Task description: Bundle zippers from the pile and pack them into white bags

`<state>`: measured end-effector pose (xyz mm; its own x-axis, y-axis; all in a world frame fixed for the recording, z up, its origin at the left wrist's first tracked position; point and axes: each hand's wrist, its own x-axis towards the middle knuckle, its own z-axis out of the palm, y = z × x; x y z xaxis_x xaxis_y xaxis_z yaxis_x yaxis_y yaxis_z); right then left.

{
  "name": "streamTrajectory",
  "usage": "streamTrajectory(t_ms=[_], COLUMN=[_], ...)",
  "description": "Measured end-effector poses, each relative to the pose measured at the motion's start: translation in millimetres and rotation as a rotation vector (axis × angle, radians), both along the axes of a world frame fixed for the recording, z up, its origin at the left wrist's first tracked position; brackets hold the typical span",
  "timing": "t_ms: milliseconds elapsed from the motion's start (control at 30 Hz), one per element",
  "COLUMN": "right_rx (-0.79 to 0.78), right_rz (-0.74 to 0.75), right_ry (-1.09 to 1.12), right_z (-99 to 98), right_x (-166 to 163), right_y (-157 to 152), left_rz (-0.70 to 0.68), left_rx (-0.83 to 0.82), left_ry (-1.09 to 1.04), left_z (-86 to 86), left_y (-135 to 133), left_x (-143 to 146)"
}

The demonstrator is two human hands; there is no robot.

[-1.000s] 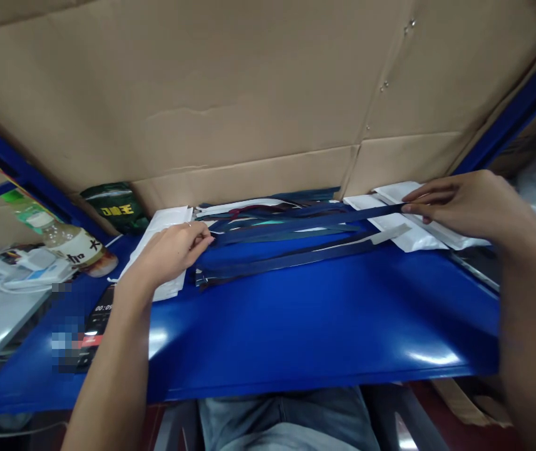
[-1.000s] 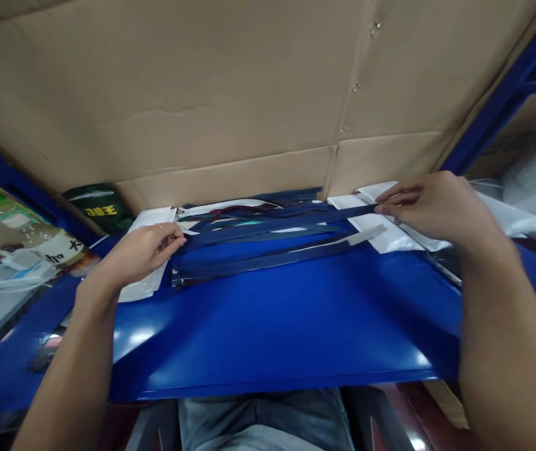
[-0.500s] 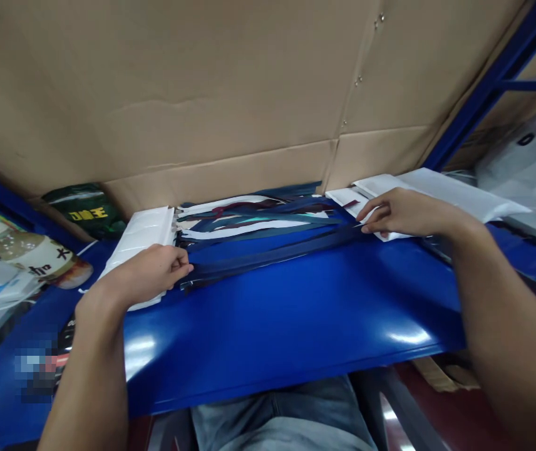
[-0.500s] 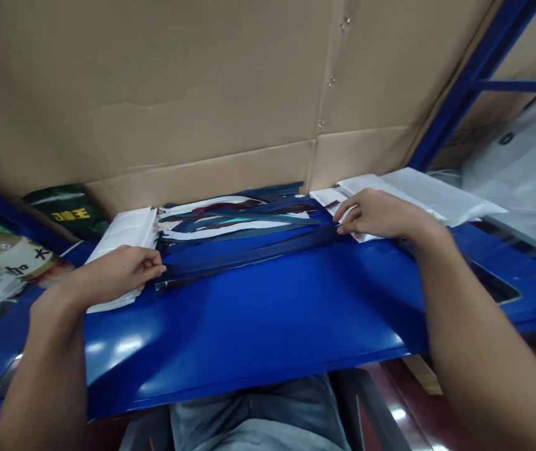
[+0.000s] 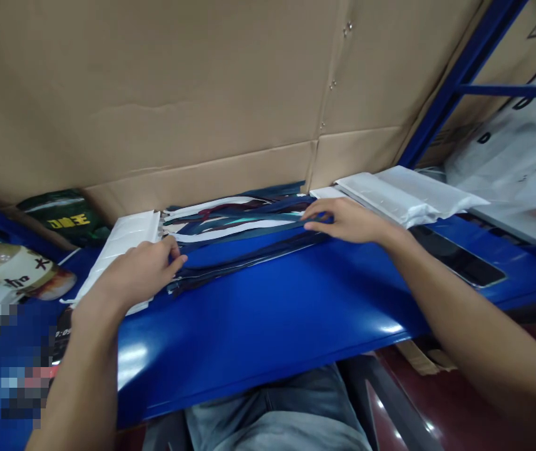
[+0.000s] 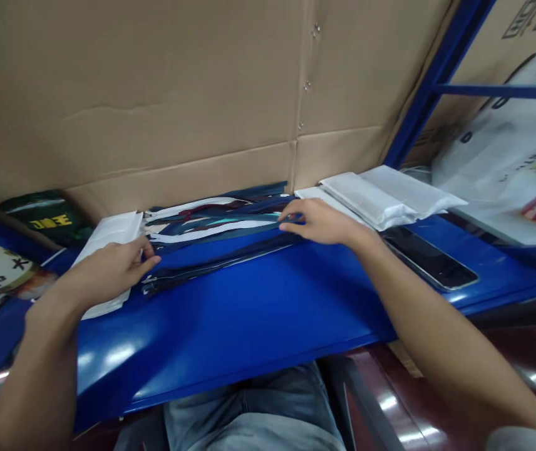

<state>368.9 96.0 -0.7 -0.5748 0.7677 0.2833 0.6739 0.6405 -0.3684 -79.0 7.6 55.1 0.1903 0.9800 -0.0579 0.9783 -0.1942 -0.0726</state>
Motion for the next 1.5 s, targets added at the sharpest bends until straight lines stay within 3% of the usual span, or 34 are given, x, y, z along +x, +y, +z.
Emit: streamTrajectory(t_ms=[133,267,433,667,833,1200,1500], right_rx=[-0.071,-0.137,-0.220,-0.251,-0.248,-0.203,-0.045], right_rz=[0.304,0.418,0.406,0.333,0.339,0.323,0.385], right_ry=[-0.018,-0.100,-0.158,-0.258,-0.264,-0.246,-0.195], right_z=[-4.4,-8.7,-11.0,-4.6,-3.0,-8.2,-11.4], right_x=[-46,-76,-89,-95,-100,-99,-102], right_y=[-1,9,21,21,20,6,-10], left_rz=[-0.275,-0.472,-0.449,-0.453,-0.502,-0.460,-0.373], left_rx=[-0.006,-0.067,-0.197,-0.344,-0.286,-0.219,-0.047], left_ry=[-0.141,-0.240,-0.250,-0.160,-0.125,-0.158,-0.073], left_z=[-7.4,-25.5,-36.0,-28.3,-28.6,-39.7,-50.6], left_y=[7,27,54,67,68,56,18], left_x=[48,85,101,114,124,126,133])
